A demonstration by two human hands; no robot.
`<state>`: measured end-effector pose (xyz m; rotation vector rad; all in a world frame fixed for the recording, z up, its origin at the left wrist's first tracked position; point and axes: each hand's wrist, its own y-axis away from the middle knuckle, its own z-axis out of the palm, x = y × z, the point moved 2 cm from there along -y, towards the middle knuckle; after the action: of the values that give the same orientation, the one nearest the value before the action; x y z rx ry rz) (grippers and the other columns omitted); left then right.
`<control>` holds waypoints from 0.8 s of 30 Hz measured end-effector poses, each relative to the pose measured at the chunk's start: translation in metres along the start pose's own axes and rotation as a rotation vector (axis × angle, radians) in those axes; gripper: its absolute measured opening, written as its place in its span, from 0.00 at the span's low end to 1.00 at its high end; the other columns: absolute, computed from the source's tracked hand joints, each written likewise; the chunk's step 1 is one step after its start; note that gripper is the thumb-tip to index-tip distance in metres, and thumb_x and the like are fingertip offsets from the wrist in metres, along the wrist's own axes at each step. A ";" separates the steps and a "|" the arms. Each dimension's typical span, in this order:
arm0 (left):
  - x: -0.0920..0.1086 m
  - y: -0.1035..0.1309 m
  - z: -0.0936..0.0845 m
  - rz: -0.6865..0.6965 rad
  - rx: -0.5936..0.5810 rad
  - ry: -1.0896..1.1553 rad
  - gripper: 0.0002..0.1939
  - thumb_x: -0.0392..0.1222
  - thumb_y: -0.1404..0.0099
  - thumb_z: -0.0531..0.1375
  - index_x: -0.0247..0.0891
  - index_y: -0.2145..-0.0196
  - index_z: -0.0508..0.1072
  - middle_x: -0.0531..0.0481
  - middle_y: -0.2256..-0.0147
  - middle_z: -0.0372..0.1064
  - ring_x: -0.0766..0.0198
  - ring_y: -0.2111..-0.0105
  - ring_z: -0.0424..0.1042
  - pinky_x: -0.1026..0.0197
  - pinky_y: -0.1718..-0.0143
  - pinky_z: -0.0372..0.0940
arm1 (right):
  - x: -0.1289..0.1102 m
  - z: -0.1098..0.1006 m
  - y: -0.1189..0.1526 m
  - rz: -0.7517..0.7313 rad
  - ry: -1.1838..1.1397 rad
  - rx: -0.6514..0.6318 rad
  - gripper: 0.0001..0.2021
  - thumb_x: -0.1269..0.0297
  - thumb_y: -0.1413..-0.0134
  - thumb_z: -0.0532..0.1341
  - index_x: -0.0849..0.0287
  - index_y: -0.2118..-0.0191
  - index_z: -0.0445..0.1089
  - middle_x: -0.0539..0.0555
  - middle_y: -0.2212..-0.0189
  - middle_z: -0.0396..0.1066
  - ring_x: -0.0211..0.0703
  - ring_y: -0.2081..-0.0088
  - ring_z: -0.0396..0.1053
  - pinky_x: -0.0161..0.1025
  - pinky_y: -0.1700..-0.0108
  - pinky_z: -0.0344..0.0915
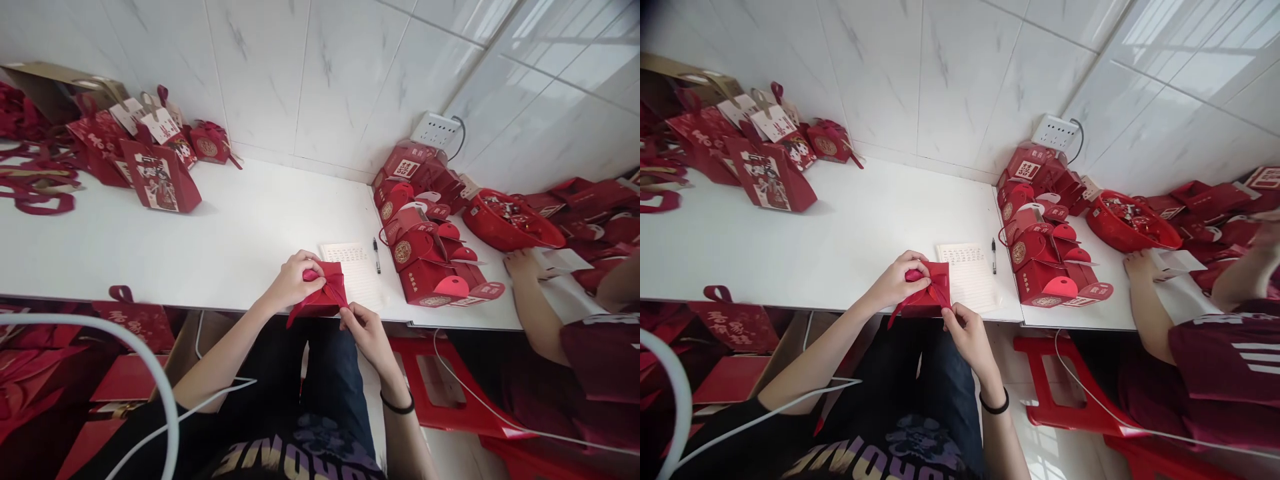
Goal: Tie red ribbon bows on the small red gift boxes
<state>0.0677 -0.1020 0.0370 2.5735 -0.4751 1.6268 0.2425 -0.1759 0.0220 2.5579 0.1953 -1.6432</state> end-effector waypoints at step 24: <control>-0.003 0.029 0.007 -0.187 0.324 0.097 0.16 0.49 0.35 0.49 0.40 0.77 0.52 0.57 0.80 0.51 0.67 0.78 0.55 0.63 0.74 0.53 | -0.005 0.002 -0.057 -0.074 -0.147 0.166 0.21 0.51 0.44 0.55 0.58 0.80 0.52 0.45 0.82 0.50 0.35 0.77 0.49 0.33 0.74 0.50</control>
<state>0.0644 -0.1302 0.0278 2.6357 0.0406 1.8808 0.2297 -0.1201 0.0254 2.5591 0.1495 -1.9428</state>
